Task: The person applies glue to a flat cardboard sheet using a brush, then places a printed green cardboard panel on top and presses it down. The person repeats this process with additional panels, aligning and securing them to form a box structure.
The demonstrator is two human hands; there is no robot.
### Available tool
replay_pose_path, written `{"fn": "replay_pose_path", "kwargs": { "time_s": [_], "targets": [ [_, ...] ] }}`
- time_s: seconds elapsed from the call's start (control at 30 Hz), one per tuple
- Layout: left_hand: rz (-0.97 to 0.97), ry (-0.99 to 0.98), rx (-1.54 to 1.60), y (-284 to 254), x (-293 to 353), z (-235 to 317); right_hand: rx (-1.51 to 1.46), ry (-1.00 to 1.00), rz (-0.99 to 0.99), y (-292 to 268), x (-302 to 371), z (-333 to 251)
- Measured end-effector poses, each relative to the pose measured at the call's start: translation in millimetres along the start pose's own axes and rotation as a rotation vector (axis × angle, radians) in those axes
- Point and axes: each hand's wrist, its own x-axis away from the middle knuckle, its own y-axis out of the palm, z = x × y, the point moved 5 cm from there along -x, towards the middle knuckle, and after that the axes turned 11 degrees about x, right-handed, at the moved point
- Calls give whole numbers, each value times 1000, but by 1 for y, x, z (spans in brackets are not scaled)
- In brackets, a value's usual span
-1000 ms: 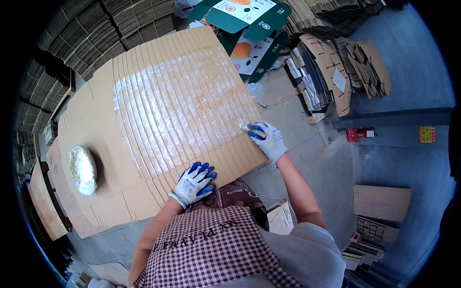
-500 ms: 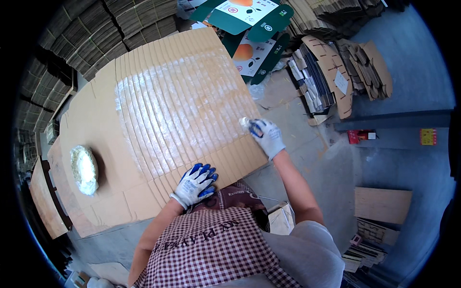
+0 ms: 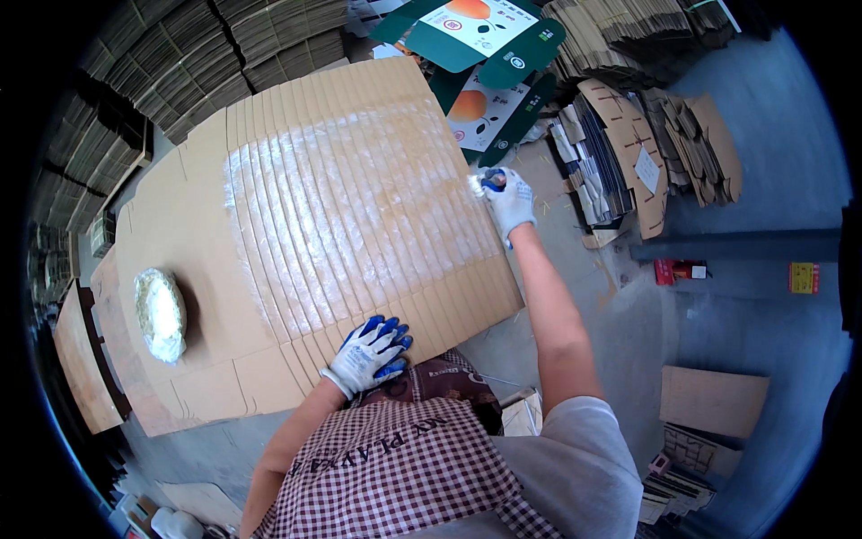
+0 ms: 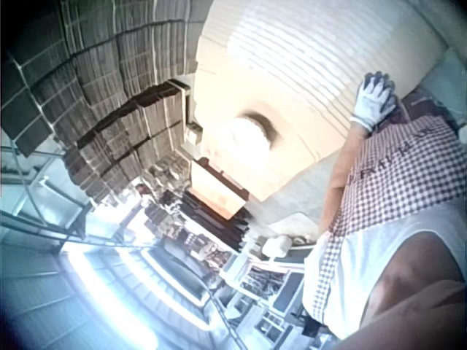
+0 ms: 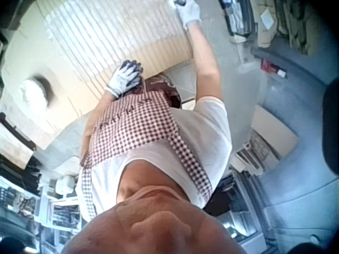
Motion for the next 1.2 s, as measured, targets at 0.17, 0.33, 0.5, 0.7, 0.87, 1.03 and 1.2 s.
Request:
{"fn": "replay_pose_path", "kwargs": {
  "time_s": [0.17,0.33,0.5,0.7,0.87,1.03,1.2],
  "targets": [
    [3,-11,28,4,2,-3,-184,148,156,-3,-23,6],
    [-9,-27,17,0,1,1,-94,87,179,9,-25,-3],
    [-4,-22,48,2,1,0,-8,139,176,-1,-39,-1],
    [4,-16,46,2,0,0,-166,149,150,-2,-42,-25],
    [-8,-25,41,2,1,2,16,73,197,5,-62,-23],
    [2,-21,32,1,1,3,-177,191,157,4,-70,-32],
    [13,-18,53,1,0,3,-22,119,12,13,-77,-36]
  ]
}}
